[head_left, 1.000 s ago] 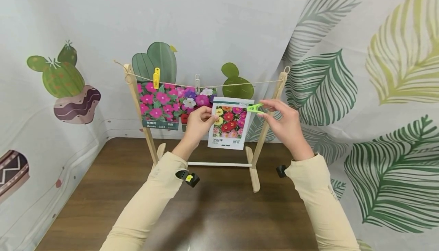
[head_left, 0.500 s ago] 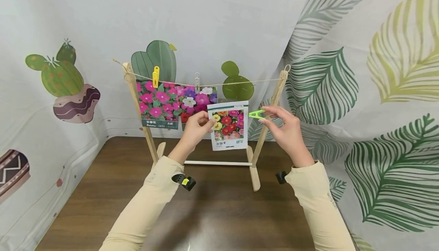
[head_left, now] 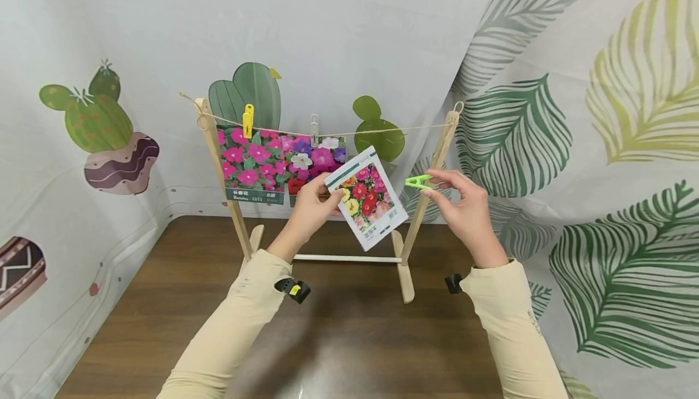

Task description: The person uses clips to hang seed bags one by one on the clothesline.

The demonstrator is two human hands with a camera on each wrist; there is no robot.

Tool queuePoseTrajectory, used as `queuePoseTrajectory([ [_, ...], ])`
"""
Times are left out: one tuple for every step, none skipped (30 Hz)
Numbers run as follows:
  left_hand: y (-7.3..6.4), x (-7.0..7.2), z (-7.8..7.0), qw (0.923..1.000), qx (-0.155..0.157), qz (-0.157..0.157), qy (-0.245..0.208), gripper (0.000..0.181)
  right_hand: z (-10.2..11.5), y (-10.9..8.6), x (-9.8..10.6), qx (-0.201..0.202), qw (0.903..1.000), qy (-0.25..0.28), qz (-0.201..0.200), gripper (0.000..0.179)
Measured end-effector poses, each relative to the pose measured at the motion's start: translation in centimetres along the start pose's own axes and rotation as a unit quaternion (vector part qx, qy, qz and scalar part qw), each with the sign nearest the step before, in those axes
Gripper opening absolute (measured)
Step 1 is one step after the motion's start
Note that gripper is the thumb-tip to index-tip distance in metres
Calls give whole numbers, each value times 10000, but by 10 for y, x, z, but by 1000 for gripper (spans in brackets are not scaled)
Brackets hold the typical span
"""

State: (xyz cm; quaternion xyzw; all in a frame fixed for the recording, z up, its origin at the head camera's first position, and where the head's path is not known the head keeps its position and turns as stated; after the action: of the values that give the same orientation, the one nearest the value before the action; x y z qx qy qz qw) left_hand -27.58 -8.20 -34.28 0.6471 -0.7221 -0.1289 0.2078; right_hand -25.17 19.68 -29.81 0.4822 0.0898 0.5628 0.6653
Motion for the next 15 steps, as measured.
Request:
queuePoseTrajectory([
  [0,0,0,10000,-29,-25,55,22,0,0,0,-7,10000,-4,-2,36],
  [0,0,0,9999,-48,-59,108,20,0,0,1,-19,10000,-14,-3,37],
  [0,1,0,9998,-74,-116,157,16,0,0,1,-35,10000,-15,-1,37],
  [-1,1,0,9995,-115,-180,248,12,1,0,1,-44,10000,-10,1,37],
  [-1,1,0,9989,-144,-241,368,8,1,0,1,-45,10000,-5,2,37],
  [-1,2,1,9983,-171,-286,482,6,2,0,1,-45,10000,4,1,37],
  [-1,2,1,9975,-194,-324,603,7,4,0,1,-36,10000,9,-3,37],
  [-1,2,1,9966,-218,-345,709,10,5,0,1,-18,10000,-3,-15,36],
  [-1,2,1,9956,-234,-366,833,12,7,1,1,-4,10000,-23,-26,36],
  [-1,3,1,9949,-212,-370,914,9,8,1,1,14,10000,-42,-37,35],
  [-2,3,1,9948,-152,-351,946,7,9,1,1,28,10000,-62,-53,35],
  [-2,3,1,9950,-67,-325,944,10,10,2,2,34,9999,-82,-66,35],
  [-2,3,2,9952,35,-294,937,16,10,2,2,34,9999,-107,-73,34],
  [-3,3,3,9957,157,-249,875,23,10,3,2,23,9999,-124,-76,34],
  [-4,3,4,9960,294,-214,815,31,9,3,2,0,9999,-132,-72,35],
])
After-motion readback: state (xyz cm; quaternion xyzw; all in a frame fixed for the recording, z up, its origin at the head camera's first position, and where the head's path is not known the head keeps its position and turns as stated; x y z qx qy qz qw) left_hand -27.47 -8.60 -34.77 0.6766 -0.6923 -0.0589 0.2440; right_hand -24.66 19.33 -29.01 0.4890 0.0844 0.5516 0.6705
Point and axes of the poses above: each hand's wrist, its own y-axis towards the middle knuckle, its own x-axis out of the back of the hand, z = x × y, the point moved 2 cm from there along y, towards the middle knuckle, and after that the axes turned 6 degrees about -x, right-handed, at the moved point
